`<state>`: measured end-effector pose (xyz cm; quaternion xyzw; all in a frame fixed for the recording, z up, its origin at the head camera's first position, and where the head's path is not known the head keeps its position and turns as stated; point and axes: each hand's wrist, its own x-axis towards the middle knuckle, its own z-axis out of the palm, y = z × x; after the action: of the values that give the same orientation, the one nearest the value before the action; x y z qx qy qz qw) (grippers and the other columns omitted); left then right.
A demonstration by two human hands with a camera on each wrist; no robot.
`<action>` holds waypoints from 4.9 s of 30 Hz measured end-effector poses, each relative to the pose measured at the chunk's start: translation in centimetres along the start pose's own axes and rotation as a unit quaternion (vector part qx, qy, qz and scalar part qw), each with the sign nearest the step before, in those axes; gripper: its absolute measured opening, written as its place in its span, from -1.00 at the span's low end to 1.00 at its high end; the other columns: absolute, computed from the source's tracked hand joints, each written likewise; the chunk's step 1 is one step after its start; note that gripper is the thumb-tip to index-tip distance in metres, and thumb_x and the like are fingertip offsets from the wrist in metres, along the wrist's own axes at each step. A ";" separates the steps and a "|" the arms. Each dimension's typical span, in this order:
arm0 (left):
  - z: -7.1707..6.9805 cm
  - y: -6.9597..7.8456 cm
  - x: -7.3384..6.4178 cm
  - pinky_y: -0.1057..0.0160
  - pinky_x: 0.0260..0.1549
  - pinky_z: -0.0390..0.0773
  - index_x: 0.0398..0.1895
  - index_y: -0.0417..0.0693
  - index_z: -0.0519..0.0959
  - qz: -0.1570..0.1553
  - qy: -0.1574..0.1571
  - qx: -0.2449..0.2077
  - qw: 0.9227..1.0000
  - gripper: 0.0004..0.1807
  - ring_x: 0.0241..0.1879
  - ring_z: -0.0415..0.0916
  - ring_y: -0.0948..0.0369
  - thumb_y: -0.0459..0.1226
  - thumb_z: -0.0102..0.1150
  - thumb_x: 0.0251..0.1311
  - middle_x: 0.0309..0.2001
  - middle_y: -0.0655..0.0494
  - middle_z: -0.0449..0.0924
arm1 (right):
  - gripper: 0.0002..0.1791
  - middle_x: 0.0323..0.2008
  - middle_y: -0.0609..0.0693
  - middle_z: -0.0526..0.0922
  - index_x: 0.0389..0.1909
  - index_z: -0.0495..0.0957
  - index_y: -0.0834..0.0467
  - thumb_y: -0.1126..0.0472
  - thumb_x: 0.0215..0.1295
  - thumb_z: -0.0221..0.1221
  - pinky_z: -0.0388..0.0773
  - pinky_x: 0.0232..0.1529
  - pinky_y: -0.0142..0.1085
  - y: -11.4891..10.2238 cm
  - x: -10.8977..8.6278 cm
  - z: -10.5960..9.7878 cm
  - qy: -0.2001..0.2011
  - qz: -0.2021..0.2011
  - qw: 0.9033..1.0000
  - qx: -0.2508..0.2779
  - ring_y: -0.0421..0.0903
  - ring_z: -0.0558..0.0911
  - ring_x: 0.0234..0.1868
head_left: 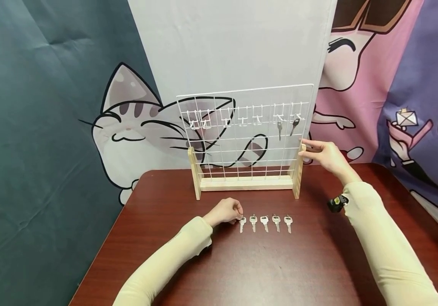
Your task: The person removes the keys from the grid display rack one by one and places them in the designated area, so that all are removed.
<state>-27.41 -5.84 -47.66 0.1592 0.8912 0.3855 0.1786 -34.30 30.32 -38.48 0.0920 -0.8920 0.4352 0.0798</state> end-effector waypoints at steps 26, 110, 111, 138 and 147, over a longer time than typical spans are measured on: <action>0.0 -0.4 0.5 0.35 -0.64 0.61 -0.46 -0.15 0.57 -0.002 -0.002 0.000 1.000 -0.88 -0.67 0.47 0.29 -0.44 0.32 0.15 -0.58 0.18 0.50 | -0.32 0.18 0.16 0.60 0.35 0.50 0.07 -0.05 0.24 0.39 0.58 -0.26 -0.56 -0.4 0.1 -0.2 -0.008 0.007 1.000 0.028 -0.44 0.60 -0.10; -4.7 18.3 7.0 0.28 -0.14 0.70 0.22 -0.36 0.47 0.204 0.140 -0.393 0.886 -0.64 -0.07 0.71 -0.05 -0.45 0.14 0.39 -0.06 -0.25 0.70 | -0.30 0.15 0.24 0.61 0.35 0.50 0.08 -0.08 0.23 0.40 0.56 -0.27 -0.54 -0.3 -0.5 -0.1 -0.010 0.008 1.000 -0.002 -0.43 0.63 -0.20; -4.8 18.3 6.9 0.28 -0.14 0.70 0.21 -0.37 0.47 0.205 0.139 -0.395 0.885 -0.64 -0.07 0.71 -0.07 -0.46 0.13 0.38 -0.07 -0.26 0.70 | -0.31 0.14 0.24 0.62 0.35 0.50 0.08 -0.07 0.23 0.40 0.57 -0.28 -0.53 -0.2 -0.5 -0.1 -0.009 0.006 1.000 -0.001 -0.42 0.63 -0.20; -5.4 17.4 5.3 0.06 -0.13 0.72 -0.06 -0.26 0.47 0.227 0.081 -0.357 0.903 -0.85 -0.13 0.71 -0.13 -0.39 0.15 0.40 -0.01 -0.33 0.65 | -0.30 0.15 0.21 0.62 0.35 0.50 0.08 -0.08 0.22 0.41 0.61 -0.31 -0.49 -0.3 0.1 0.1 -0.006 0.004 1.000 0.022 -0.38 0.65 -0.24; -6.1 14.8 3.7 0.06 -0.09 0.71 -0.06 -0.30 0.47 0.211 0.074 -0.311 0.924 -0.85 -0.14 0.72 -0.08 -0.41 0.14 0.41 -0.01 -0.37 0.63 | -0.32 0.20 0.18 0.58 0.34 0.50 0.15 0.02 0.24 0.41 0.63 -0.27 -0.51 -0.3 -0.1 0.1 -0.008 0.004 0.999 0.047 -0.49 0.62 -0.20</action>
<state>-31.23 1.55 -33.53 0.2514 0.6829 0.6826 0.0672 -34.14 30.05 -38.35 0.0958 -0.8714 0.4764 0.0671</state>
